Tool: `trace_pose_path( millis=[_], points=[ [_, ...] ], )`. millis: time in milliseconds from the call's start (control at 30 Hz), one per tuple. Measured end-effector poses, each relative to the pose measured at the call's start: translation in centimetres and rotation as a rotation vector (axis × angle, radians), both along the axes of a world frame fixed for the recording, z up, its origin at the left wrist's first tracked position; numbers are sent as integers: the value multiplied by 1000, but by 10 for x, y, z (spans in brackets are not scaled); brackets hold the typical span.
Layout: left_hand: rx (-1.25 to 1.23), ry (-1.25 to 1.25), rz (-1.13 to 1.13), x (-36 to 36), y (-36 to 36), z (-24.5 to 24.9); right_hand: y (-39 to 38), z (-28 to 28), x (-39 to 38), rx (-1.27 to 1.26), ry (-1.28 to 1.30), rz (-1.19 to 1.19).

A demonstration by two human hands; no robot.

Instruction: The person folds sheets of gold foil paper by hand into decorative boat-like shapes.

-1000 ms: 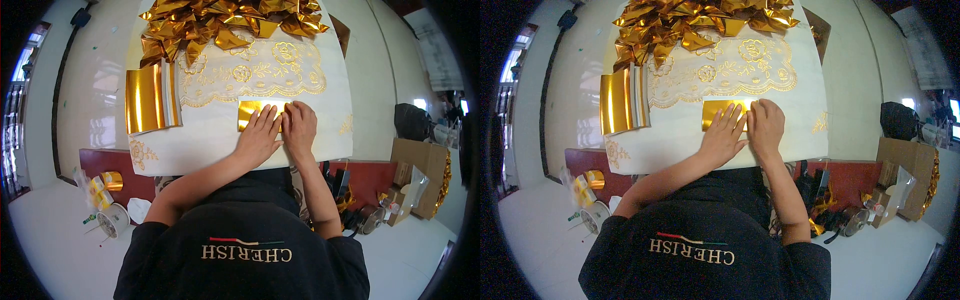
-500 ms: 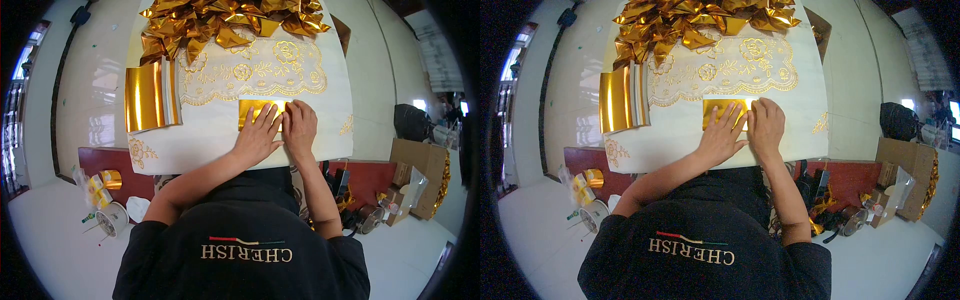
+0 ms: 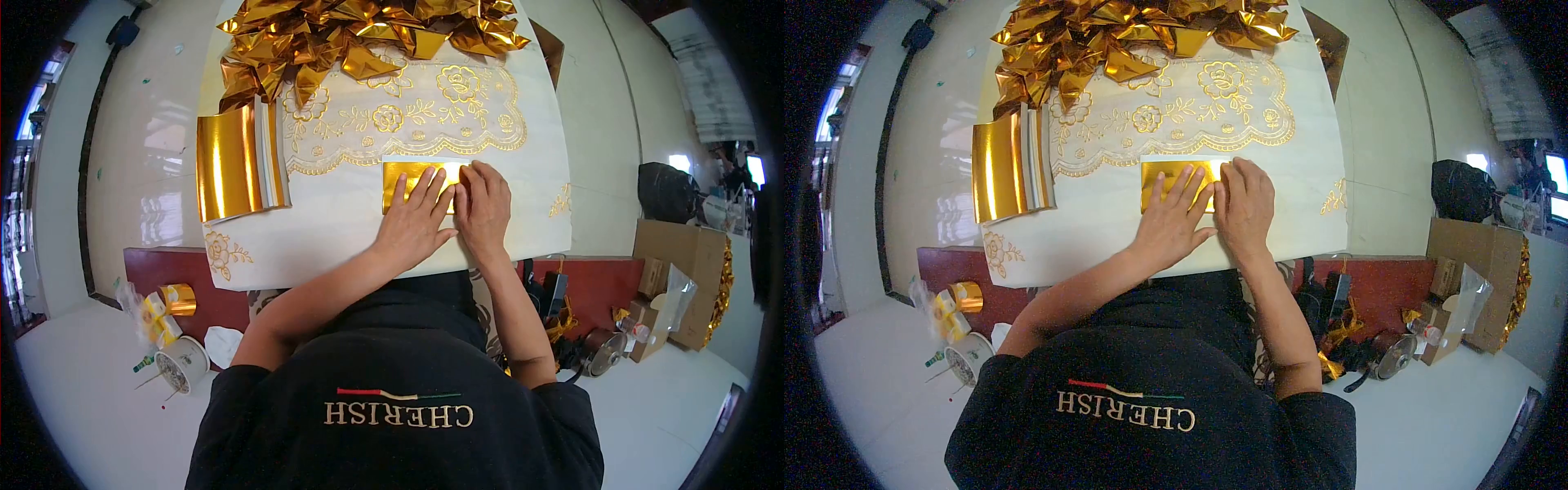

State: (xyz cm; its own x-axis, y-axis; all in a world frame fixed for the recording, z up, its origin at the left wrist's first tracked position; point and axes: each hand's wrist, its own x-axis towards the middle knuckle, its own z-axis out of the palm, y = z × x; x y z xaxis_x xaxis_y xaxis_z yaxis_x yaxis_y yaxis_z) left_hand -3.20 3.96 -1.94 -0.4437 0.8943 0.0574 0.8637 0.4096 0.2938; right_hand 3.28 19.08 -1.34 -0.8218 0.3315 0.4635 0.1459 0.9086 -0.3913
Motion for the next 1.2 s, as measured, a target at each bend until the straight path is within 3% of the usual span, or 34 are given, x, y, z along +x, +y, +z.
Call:
trace_pose_path(
  millis=[533,833,1067,1167,1200],
  points=[
    [20,-51,-28,-5,-5,1,-1,0,1,33,-20,8],
    [-75,-58,-296,-39,-54,9,-3,3,0,40,-30,-4],
    [-128,-20,-244,-41,-98,11,-3,1,1,36,-28,-3],
    [-97,-2,-231,-39,-97,9,-6,6,3,158,-64,-27],
    [-90,3,-229,-39,-97,7,-9,6,4,135,-57,53]
  ],
)
